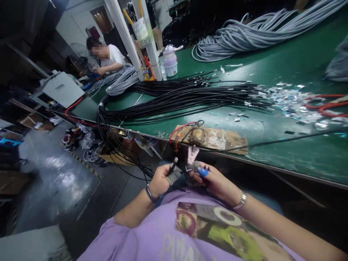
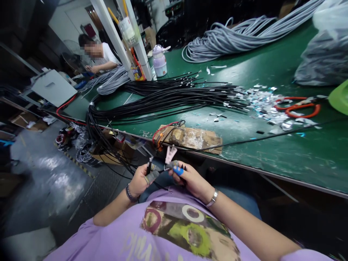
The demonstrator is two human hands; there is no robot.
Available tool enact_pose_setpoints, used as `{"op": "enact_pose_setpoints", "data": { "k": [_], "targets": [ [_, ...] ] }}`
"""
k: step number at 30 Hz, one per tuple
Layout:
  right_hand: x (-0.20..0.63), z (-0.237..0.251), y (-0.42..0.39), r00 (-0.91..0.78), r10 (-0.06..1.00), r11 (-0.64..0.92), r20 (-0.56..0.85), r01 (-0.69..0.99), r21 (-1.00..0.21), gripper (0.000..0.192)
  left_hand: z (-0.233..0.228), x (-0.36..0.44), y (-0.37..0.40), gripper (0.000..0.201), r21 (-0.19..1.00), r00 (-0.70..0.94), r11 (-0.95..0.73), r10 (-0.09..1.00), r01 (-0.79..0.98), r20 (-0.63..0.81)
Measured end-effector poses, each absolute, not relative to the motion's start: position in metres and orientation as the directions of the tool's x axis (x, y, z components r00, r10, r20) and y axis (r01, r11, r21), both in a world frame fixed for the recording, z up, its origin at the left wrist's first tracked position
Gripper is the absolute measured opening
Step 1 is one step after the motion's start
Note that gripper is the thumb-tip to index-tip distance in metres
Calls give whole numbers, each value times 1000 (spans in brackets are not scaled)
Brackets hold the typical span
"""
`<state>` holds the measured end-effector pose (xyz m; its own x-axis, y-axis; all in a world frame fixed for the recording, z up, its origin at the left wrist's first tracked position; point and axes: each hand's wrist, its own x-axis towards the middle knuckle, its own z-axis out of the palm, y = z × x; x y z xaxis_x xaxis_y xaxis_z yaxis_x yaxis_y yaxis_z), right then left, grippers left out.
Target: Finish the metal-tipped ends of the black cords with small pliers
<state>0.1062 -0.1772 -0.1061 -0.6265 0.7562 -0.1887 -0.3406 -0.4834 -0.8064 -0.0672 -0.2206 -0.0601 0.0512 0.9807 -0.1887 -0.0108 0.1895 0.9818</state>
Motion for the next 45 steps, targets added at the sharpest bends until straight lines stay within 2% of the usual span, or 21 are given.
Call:
{"op": "enact_pose_setpoints", "data": {
  "k": [9, 13, 21, 32, 39, 43, 45],
  "targets": [
    [106, -90, -184, -588, 772, -379, -243, -117, -918, 38, -74, -67, -233, 45, 987, 44, 157, 986, 37, -158],
    [104, -89, -184, -593, 766, -390, -249, -121, -913, 37, -71, -67, -232, 48, 978, 89, 207, 974, 3, -206],
    [98, -92, -184, -605, 751, -422, -264, -132, -897, 41, -78, -79, -231, 57, 909, 83, 416, 906, -3, -415],
    [95, -94, -183, -619, 762, -387, -191, -199, -900, 42, -77, -84, -225, 57, 859, 166, 501, 860, -107, -482],
    [99, -87, -182, -638, 769, -31, 37, -95, -995, 35, -76, -91, -224, 58, 827, 280, 558, 805, -59, -523],
    [107, -91, -184, -586, 793, 203, 166, -2, -979, 21, -79, -95, -224, 56, 812, 290, 571, 803, -119, -522],
    [110, -92, -185, -583, 767, 358, 267, 43, -933, 15, -80, -97, -224, 56, 799, 298, 582, 798, -153, -524]
  ]
}}
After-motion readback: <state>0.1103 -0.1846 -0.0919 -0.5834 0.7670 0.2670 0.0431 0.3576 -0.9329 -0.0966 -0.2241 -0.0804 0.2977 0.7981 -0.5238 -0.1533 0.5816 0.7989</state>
